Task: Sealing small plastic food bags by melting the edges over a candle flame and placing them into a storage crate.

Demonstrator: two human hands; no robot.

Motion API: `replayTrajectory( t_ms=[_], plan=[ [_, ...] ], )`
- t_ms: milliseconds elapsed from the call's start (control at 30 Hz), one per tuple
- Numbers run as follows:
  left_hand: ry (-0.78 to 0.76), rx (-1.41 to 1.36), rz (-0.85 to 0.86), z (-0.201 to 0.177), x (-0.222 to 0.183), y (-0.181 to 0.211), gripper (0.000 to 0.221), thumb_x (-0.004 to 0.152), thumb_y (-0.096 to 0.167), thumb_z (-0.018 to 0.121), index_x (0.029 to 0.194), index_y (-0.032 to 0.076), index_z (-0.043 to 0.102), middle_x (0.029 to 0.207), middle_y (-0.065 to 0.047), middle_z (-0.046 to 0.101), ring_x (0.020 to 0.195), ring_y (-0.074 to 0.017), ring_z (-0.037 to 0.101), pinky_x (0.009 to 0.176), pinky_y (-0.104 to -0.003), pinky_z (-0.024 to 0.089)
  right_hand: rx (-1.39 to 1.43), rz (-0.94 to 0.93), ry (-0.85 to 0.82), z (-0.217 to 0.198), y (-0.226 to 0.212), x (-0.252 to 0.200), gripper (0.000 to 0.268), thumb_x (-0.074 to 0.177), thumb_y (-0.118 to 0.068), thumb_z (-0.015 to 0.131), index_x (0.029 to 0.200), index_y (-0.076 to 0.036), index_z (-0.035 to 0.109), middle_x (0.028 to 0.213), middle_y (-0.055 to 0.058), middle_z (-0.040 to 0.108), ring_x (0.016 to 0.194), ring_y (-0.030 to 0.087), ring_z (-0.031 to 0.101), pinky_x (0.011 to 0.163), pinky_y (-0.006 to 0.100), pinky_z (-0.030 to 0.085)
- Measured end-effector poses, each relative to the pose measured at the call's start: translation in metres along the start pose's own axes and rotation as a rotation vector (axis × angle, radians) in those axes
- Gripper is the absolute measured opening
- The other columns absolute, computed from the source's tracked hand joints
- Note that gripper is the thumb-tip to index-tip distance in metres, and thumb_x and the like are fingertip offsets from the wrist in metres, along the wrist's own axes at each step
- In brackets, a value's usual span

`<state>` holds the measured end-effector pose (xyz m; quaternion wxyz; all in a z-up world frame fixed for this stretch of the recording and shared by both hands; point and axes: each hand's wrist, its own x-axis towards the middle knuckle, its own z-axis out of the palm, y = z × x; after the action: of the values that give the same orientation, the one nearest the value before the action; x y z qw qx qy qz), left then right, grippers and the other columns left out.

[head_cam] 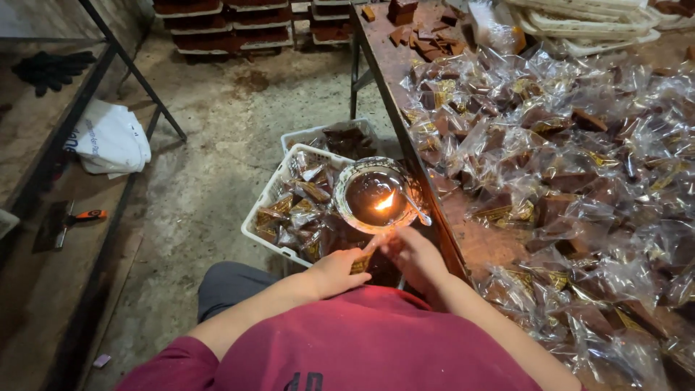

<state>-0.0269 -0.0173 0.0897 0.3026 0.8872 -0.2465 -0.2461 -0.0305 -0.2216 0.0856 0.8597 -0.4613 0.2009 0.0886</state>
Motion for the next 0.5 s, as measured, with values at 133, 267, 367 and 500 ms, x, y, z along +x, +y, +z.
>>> replayTrajectory(
  t_ms=[133, 267, 367, 500],
  plan=[
    [-0.041, -0.092, -0.019, 0.014, 0.011, -0.015, 0.047, 0.092, 0.040, 0.065, 0.126, 0.008, 0.062, 0.115, -0.017, 0.071, 0.111, -0.0347, 0.069, 0.086, -0.043, 0.061, -0.126, -0.039, 0.012, 0.002, -0.005, -0.012, 0.033, 0.095, -0.030, 0.071, 0.121, -0.013, 0.058, 0.108, 0.009, 0.058, 0.102, 0.019, 0.062, 0.093, 0.031, 0.051],
    [-0.010, -0.207, 0.087, 0.033, 0.029, -0.034, 0.045, 0.090, 0.037, 0.069, 0.120, 0.006, 0.061, 0.116, -0.020, 0.068, 0.108, -0.0377, 0.067, 0.083, -0.043, 0.060, -0.541, -0.022, -0.131, 0.010, 0.003, -0.024, 0.022, 0.085, -0.018, 0.081, 0.100, -0.003, 0.076, 0.106, 0.015, 0.069, 0.094, 0.024, 0.064, 0.087, 0.038, 0.055],
    [0.022, -0.190, 0.071, 0.030, 0.030, -0.040, 0.047, 0.090, 0.038, 0.068, 0.123, 0.006, 0.058, 0.114, -0.018, 0.066, 0.108, -0.0359, 0.067, 0.082, -0.042, 0.060, -0.437, -0.102, -0.009, -0.018, 0.016, 0.014, 0.027, 0.093, -0.023, 0.074, 0.110, -0.002, 0.075, 0.101, 0.012, 0.069, 0.092, 0.021, 0.062, 0.087, 0.037, 0.054],
    [-0.002, -0.258, 0.011, 0.037, 0.029, -0.050, 0.052, 0.090, 0.042, 0.065, 0.128, 0.008, 0.055, 0.114, -0.018, 0.064, 0.107, -0.0347, 0.066, 0.082, -0.041, 0.059, -0.382, -0.257, 0.028, -0.005, -0.009, -0.006, 0.047, 0.103, -0.036, 0.059, 0.142, -0.010, 0.060, 0.125, 0.008, 0.061, 0.107, 0.017, 0.054, 0.095, 0.031, 0.047]
  ],
)
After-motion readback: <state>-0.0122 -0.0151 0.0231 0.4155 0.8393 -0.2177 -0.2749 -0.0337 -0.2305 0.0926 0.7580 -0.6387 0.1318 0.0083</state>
